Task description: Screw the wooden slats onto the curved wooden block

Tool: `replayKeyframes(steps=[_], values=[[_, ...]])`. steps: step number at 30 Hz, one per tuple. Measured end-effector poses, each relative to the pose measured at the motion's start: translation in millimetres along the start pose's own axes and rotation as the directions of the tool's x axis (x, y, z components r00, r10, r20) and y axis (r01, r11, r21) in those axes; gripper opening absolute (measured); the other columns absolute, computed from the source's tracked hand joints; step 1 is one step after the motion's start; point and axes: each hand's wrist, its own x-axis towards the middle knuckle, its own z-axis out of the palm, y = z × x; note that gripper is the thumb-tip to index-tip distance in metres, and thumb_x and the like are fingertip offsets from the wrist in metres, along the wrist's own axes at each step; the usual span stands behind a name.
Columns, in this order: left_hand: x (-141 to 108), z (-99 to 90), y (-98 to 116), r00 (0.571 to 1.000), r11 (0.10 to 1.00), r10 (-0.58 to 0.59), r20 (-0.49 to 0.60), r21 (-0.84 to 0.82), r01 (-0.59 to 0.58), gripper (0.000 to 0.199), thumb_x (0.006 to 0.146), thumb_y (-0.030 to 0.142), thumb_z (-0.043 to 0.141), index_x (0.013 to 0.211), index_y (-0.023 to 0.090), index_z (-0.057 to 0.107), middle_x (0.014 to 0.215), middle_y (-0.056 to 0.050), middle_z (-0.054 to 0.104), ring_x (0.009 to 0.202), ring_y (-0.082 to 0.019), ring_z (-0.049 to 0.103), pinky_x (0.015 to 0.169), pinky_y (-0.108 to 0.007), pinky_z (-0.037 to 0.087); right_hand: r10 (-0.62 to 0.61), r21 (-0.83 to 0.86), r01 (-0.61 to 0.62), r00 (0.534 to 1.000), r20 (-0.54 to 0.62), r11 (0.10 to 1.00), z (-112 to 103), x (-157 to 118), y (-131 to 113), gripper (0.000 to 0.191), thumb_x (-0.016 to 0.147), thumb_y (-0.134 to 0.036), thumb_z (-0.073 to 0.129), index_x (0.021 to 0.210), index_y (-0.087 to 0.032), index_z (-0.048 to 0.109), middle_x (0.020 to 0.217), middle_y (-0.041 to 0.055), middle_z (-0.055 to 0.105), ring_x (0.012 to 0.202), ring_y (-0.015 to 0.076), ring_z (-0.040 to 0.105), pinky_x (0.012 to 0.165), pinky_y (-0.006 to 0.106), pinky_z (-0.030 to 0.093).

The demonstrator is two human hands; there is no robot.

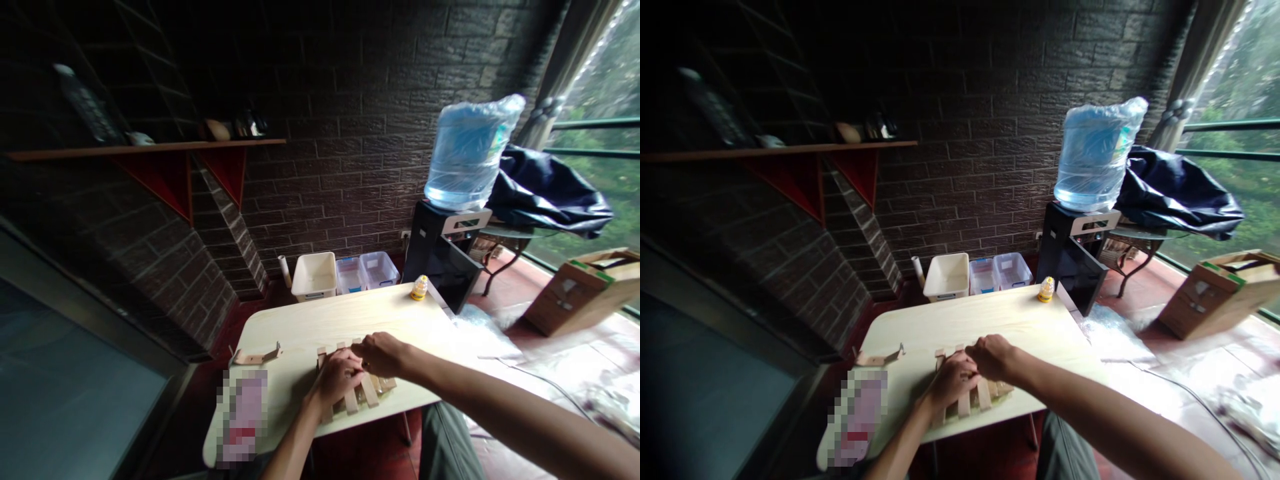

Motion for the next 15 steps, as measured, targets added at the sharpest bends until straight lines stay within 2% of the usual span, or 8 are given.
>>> replayKeyframes(steps=[5, 11, 15], values=[[-1, 2.0, -3, 1.0, 0.997, -0.009, -0.004, 0.072, 0.01, 0.009, 0.08, 0.023, 0.064, 0.081, 0.022, 0.073, 0.088, -0.004, 0.067, 0.09, -0.019, 0.06, 0.086, -0.033, 0.046, -0.053, -0.026, 0.053, 0.998, -0.018, 0.998, 13, 1, -1, 0.026, 0.089, -0.012, 0.043, 0.109, -0.015, 0.06, 0.092, 0.0115, 0.071, 0.079, 0.0218, 0.068, 0.062, 0.03, 0.049], [-1, -1.6, -1, 1.0, 1.0, -0.003, 0.007, 0.004, 0.003, 0.008, 0.08, 0.018, 0.064, 0.076, 0.021, 0.07, 0.095, -0.002, 0.068, 0.091, -0.016, 0.061, 0.088, -0.03, 0.046, 0.017, 0.07, -0.017, 1.0, 0.007, 0.997, 2, 0, 5, 0.025, 0.088, -0.027, 0.054, 0.107, -0.012, 0.062, 0.093, 0.0139, 0.071, 0.08, 0.0259, 0.069, 0.062, 0.03, 0.048], [-1, -1.0, -1, 1.0, 1.0, -0.029, 0.011, -0.011, 0.029, 0.009, 0.079, 0.018, 0.064, 0.081, 0.023, 0.071, 0.099, -0.002, 0.068, 0.096, -0.017, 0.062, 0.09, -0.031, 0.047, 0.072, 0.111, -0.077, 0.996, 0.045, 0.991, -7, 1, 7, 0.028, 0.087, -0.035, 0.059, 0.103, -0.012, 0.065, 0.091, 0.0149, 0.072, 0.082, 0.0275, 0.07, 0.064, 0.03, 0.049]])
